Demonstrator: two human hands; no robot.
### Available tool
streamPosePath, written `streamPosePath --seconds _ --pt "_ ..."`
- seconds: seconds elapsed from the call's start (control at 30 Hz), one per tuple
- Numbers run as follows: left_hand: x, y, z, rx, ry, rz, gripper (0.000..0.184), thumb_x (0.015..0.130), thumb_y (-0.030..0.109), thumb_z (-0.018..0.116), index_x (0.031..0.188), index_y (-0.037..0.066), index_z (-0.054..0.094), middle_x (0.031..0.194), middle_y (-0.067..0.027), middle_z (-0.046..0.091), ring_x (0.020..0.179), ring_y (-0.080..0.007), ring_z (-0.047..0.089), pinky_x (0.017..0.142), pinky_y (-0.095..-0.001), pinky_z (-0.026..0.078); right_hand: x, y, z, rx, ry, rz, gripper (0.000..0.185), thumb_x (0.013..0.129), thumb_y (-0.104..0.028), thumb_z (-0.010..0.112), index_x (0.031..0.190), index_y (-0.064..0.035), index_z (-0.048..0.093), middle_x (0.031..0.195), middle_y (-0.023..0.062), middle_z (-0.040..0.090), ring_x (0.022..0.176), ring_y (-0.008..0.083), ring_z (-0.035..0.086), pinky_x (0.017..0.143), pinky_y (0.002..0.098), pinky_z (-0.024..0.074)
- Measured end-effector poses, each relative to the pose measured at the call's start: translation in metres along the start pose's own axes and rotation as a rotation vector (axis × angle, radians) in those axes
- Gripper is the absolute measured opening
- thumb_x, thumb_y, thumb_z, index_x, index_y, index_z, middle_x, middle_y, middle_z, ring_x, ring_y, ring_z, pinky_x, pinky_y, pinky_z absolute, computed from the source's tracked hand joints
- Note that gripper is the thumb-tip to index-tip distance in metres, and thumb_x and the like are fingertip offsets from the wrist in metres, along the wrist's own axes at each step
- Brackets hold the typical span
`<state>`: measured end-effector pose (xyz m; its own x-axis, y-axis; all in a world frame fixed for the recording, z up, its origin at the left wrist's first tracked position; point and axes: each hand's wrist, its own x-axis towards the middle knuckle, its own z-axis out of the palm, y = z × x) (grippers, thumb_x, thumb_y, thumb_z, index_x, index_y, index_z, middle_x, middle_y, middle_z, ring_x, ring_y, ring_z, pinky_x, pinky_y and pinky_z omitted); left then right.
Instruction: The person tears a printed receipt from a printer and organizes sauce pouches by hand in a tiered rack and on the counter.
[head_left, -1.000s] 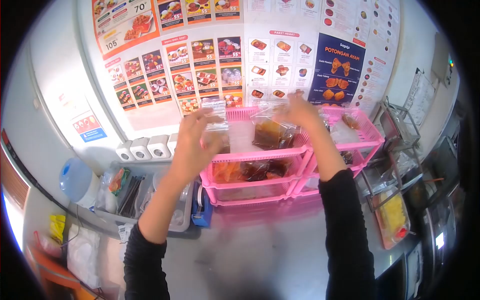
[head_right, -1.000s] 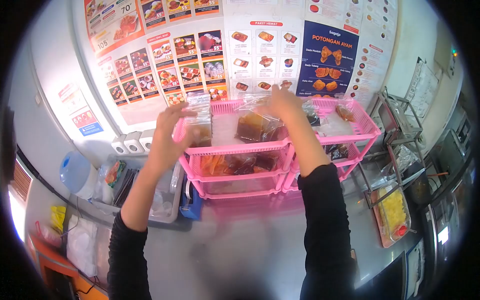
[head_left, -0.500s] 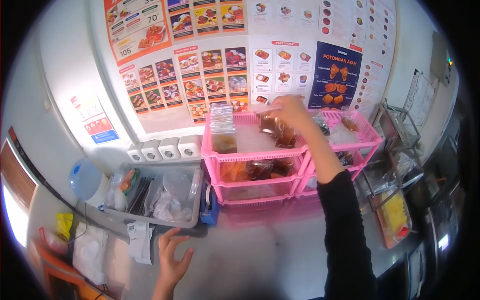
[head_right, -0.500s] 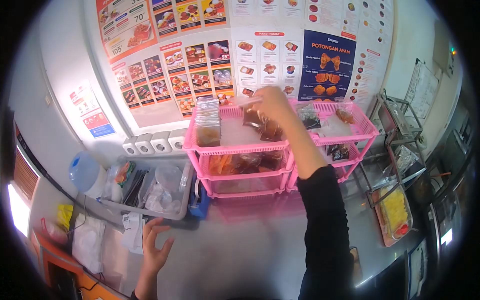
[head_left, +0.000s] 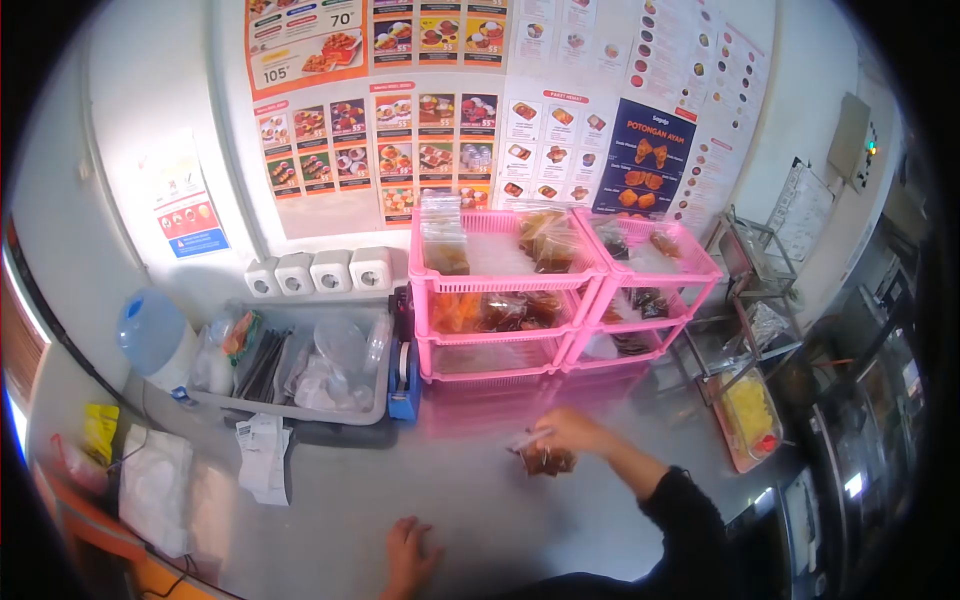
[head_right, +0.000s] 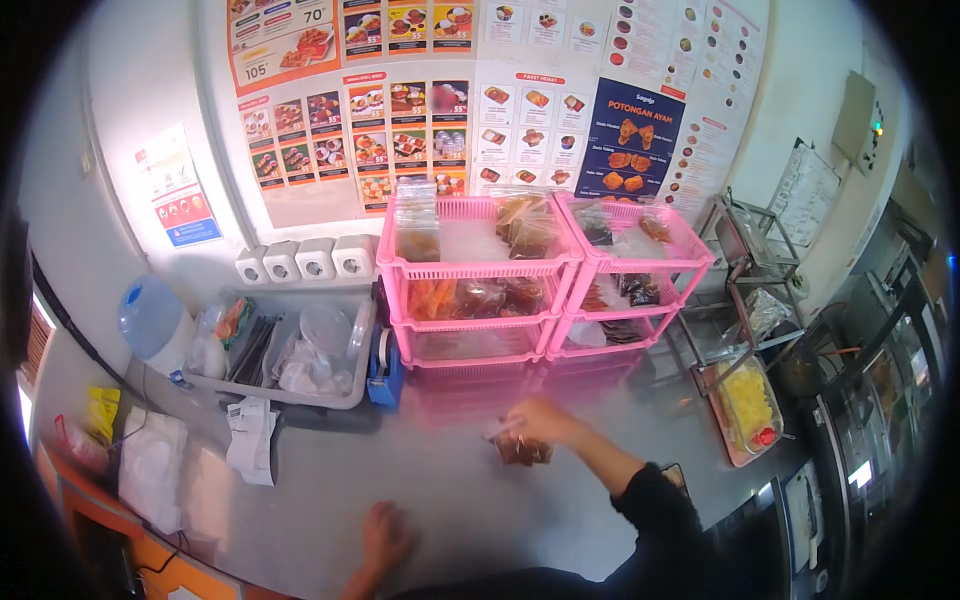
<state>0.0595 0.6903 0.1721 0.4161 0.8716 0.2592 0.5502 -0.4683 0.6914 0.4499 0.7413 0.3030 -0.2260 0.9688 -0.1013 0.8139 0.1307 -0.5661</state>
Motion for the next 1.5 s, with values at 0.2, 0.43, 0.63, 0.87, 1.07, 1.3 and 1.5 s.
streamPosePath --seconds 0.2,0.43,0.63,0.87,1.07,1.3,1.5 --pt "-0.011 0.017 0.008 0.167 0.052 0.044 0.052 0.065 0.026 0.075 0.108 0.006 0.054 0.123 -0.0211 0.046 0.119 -0.0413 0.039 0.097 -0.051 0.031 -0.02 -0.021 -0.029 0.011 0.216 -0.106 0.044 0.069 -0.026 0.07 0.11 -0.0109 0.061 0.096 0.0125 0.064 0.092 0.0297 0.06 0.078 0.0422 0.045" --pt "-0.013 0.02 0.016 0.265 0.081 0.01 0.047 0.065 0.026 0.074 0.104 0.009 0.055 0.121 -0.0158 0.049 0.118 -0.0386 0.041 0.097 -0.049 0.033 0.115 -0.012 -0.231 -0.69 0.97 -0.268 0.019 0.08 -0.013 0.052 0.094 -0.0184 0.064 0.078 0.0087 0.062 0.079 0.0293 0.061 0.071 0.0414 0.0494" --pt "-0.009 0.037 0.013 0.283 0.071 -0.001 0.047 0.065 0.025 0.075 0.104 0.009 0.055 0.121 -0.0151 0.049 0.118 -0.0375 0.043 0.096 -0.0476 0.035 0.17 0.025 -0.26 -0.844 0.406 0.128 0.017 0.076 -0.013 0.057 0.09 -0.007 0.065 0.09 0.015 0.062 0.091 0.0301 0.059 0.077 0.0403 0.0471" --pt "-0.006 0.039 0.015 0.299 0.067 0.013 0.047 0.065 0.027 0.075 0.103 0.007 0.055 0.12 -0.016 0.049 0.117 -0.0376 0.043 0.096 -0.0474 0.035 0.089 -0.028 -0.296 -0.626 0.683 -0.235 0.016 0.078 -0.019 0.059 0.085 -0.0041 0.062 0.081 0.0157 0.058 0.081 0.0336 0.057 0.072 0.0425 0.0444" --pt "-0.006 0.039 0.015 0.311 0.038 0.007 0.049 0.066 0.032 0.074 0.102 0.005 0.055 0.12 -0.0177 0.048 0.118 -0.039 0.04 0.097 -0.0486 0.033 0.01 -0.035 -0.244 -0.479 0.34 -0.189 0.016 0.073 -0.02 0.061 0.074 -0.0043 0.061 0.077 0.0157 0.06 0.073 0.0325 0.058 0.064 0.0432 0.0449" --pt "-0.003 0.034 0.014 0.289 0.031 -0.009 0.051 0.065 0.03 0.074 0.104 0.006 0.053 0.122 -0.0177 0.047 0.12 -0.0394 0.038 0.099 -0.0497 0.03 -0.039 0.07 -0.068 -0.454 -0.304 0.077 0.021 0.068 -0.021 0.059 0.071 -0.0016 0.065 0.07 0.0205 0.061 0.068 0.034 0.062 0.061 0.0451 0.0481" --pt "0.002 0.036 0.011 0.301 0.024 0.013 0.054 0.069 0.035 0.071 0.108 0.004 0.05 0.121 -0.0194 0.047 0.119 -0.0408 0.038 0.098 -0.0501 0.03 0.02 -0.013 -0.189 -0.184 0.254 -0.027 0.016 0.077 -0.021 0.06 0.084 -0.0086 0.067 0.07 0.0114 0.063 0.069 0.0263 0.063 0.065 0.0368 0.048"
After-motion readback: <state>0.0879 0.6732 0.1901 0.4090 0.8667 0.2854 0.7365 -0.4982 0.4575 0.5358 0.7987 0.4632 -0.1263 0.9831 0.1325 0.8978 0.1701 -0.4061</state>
